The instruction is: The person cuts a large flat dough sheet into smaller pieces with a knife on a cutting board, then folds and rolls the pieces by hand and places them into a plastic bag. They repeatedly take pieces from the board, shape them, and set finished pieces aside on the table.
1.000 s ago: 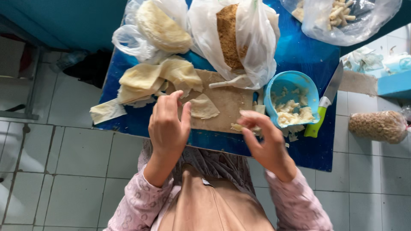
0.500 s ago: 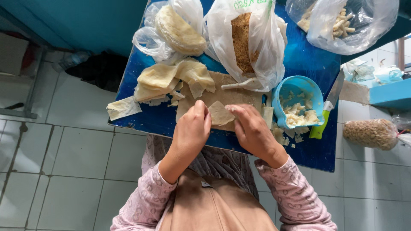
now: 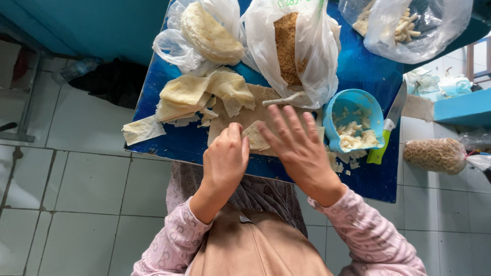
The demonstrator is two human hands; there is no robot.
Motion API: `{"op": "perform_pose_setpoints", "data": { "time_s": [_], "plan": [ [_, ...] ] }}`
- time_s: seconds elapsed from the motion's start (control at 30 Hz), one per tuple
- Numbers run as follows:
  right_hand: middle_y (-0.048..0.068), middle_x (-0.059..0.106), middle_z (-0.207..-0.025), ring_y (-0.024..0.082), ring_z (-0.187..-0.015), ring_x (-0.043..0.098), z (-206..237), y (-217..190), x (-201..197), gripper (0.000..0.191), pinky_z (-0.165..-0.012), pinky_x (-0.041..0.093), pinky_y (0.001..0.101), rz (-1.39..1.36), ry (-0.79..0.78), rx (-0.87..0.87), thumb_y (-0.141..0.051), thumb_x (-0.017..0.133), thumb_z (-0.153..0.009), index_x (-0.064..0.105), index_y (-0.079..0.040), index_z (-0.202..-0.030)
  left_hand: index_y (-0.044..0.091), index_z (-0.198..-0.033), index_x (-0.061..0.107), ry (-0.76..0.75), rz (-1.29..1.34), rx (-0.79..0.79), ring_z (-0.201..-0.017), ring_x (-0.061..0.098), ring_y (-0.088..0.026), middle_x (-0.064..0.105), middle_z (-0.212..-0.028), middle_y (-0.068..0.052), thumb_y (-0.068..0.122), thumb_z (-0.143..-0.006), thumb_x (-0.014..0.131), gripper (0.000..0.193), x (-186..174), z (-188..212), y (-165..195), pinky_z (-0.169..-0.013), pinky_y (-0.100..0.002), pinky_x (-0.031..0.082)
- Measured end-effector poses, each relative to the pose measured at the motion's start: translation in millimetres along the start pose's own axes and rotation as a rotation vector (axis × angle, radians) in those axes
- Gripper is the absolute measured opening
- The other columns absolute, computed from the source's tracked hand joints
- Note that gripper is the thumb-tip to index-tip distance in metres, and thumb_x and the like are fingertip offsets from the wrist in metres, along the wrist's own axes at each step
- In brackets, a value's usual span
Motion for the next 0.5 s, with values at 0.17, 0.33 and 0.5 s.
{"op": "perform_pose_setpoints", "data": {
  "time_s": [0.17, 0.33, 0.5],
  "plan": [
    [0.012, 0.037, -0.163, 0.031, -0.150, 0.035, -10, 3, 3, 0.063, -0.122, 0.025, 0.0507, 0.010, 0.037, 0.016, -0.005, 0.056, -0.089, 0.054, -0.019, -0.151, 0.006, -0.098, 0.059, 0.010, -0.066, -0.001, -0.085, 0.069, -0.031, 0.066, -0.091, -0.010, 0.020, -0.091, 0.071, 0.019, -4, 0, 3, -0.066, -0.040, 0.056],
    [0.012, 0.062, -0.123, 0.031, -0.120, 0.060, -14, 47, -5, 0.039, -0.101, 0.046, 0.0454, -0.299, 0.163, 0.215, -0.004, 0.064, -0.090, 0.068, -0.008, -0.129, 0.007, -0.092, 0.057, 0.044, -0.073, 0.066, -0.084, 0.067, -0.030, 0.060, -0.092, -0.010, 0.016, -0.091, 0.070, 0.016, -7, -2, 11, -0.063, -0.040, 0.056],
    [0.010, 0.058, -0.096, 0.030, -0.097, 0.061, -52, 50, 15, 0.017, -0.082, 0.049, 0.0423, -0.237, 0.167, 0.137, -0.006, 0.070, -0.083, 0.067, -0.008, -0.100, 0.005, -0.093, 0.054, 0.047, -0.021, 0.100, -0.085, 0.066, -0.033, 0.059, -0.092, -0.012, 0.012, -0.091, 0.067, 0.015, -2, -1, 19, -0.065, -0.042, 0.055]
  ]
}}
Point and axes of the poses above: each hand's wrist, its own z-axis away from the middle knuckle, its own x-axis out of the palm, y = z × x, the point moved 8 cm from there along -z, towards the middle knuckle
